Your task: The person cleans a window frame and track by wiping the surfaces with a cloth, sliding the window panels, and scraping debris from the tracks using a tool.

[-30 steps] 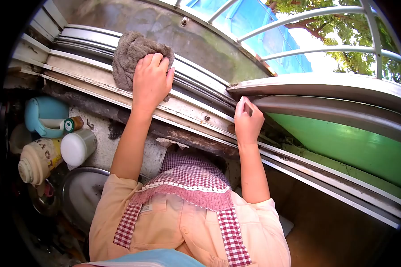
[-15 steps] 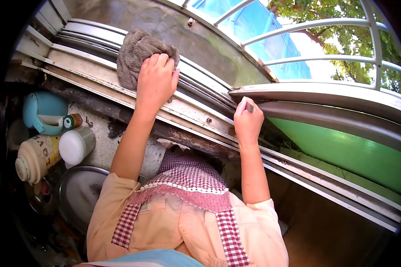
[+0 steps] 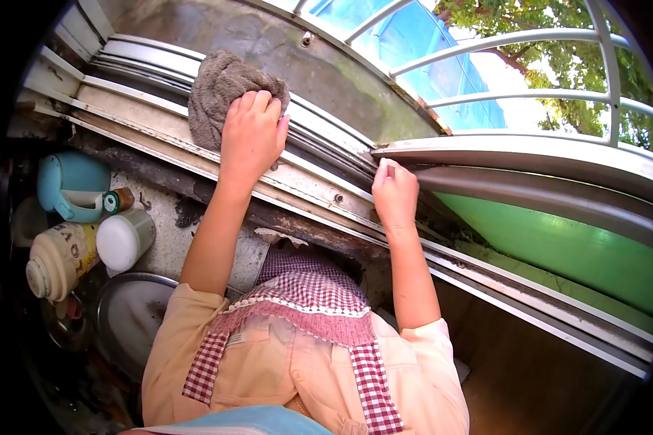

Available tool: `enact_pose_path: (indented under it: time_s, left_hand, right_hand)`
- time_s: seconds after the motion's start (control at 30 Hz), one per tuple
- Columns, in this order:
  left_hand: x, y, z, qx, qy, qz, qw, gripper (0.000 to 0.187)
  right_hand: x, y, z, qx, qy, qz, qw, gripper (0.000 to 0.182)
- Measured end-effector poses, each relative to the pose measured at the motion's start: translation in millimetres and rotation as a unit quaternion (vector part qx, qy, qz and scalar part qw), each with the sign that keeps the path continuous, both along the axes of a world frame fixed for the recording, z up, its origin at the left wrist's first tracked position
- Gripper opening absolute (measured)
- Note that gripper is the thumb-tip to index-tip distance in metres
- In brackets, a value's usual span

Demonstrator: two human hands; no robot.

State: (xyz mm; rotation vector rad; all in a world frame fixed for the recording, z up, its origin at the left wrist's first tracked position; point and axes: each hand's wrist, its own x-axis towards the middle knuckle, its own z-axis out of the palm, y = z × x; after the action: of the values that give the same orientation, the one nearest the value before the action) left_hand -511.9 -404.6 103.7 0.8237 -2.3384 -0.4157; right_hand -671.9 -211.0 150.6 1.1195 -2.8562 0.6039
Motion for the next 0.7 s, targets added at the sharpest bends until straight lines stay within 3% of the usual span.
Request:
enact_pose_path:
  time_s: [0.03,0.1,0.13,0.23,0.27,0.37,0.4,0.5,0.53,0.63,0.7]
  left_hand:
    - [0.2,-0.2,0.4,0.001,0.0,-0.001,1.0,0.016]
    - [0.6,-0.3,0.5,0.003,0.0,-0.002,1.0,0.016]
    - [0.6,-0.4,0.3,0.003,0.002,-0.003,1.0,0.016]
    - [0.7,-0.3,0.5,0.001,0.0,-0.003,1.0,0.017]
    - [0.3,-0.4,0.9,0.0,-0.001,-0.003,1.0,0.017]
    - [0.5,-0.6,0.6,-0.002,0.0,-0.004,1.0,0.018]
    - [0.9,-0.7,1.2,-0.001,-0.001,-0.003,1.0,0.018]
    - [0.5,1.4,2.2,0.001,-0.002,-0.004,1.0,0.018]
    - [0.8,1.3,0.4,0.0,0.0,-0.005,1.0,0.018]
    - [0.1,-0.7,1.9,0.0,0.001,-0.001,1.0,0.018]
    - [1.0,0.1,1.7,-0.002,-0.001,-0.001,1.0,0.018]
  right_hand:
    - [-3.2,1.4,-9.5,-0.059,-0.04,0.011,0.997,0.025]
    - [10.8,-12.1,19.4,-0.069,-0.11,-0.019,0.991,0.025]
    - [2.2,-5.5,16.8,0.01,-0.005,0.004,1.0,0.027]
    - [2.2,-5.2,14.1,0.111,0.037,-0.019,0.993,0.027]
    - [5.5,-5.9,13.6,0.062,0.037,0.057,0.996,0.024]
    - [7.8,-5.0,24.2,-0.077,-0.152,-0.004,0.985,0.019]
    - [2.5,0.6,26.4,-0.032,-0.087,0.0,0.996,0.017]
    - [5.4,-3.4,25.0,0.035,-0.066,-0.008,0.997,0.018]
    - [3.5,-4.0,18.4,-0.001,-0.085,0.041,0.996,0.017]
    - [10.1,-5.3,37.4,-0.059,-0.109,-0.008,0.992,0.016]
    - [1.5,2.7,30.0,-0.034,0.032,0.03,0.998,0.016]
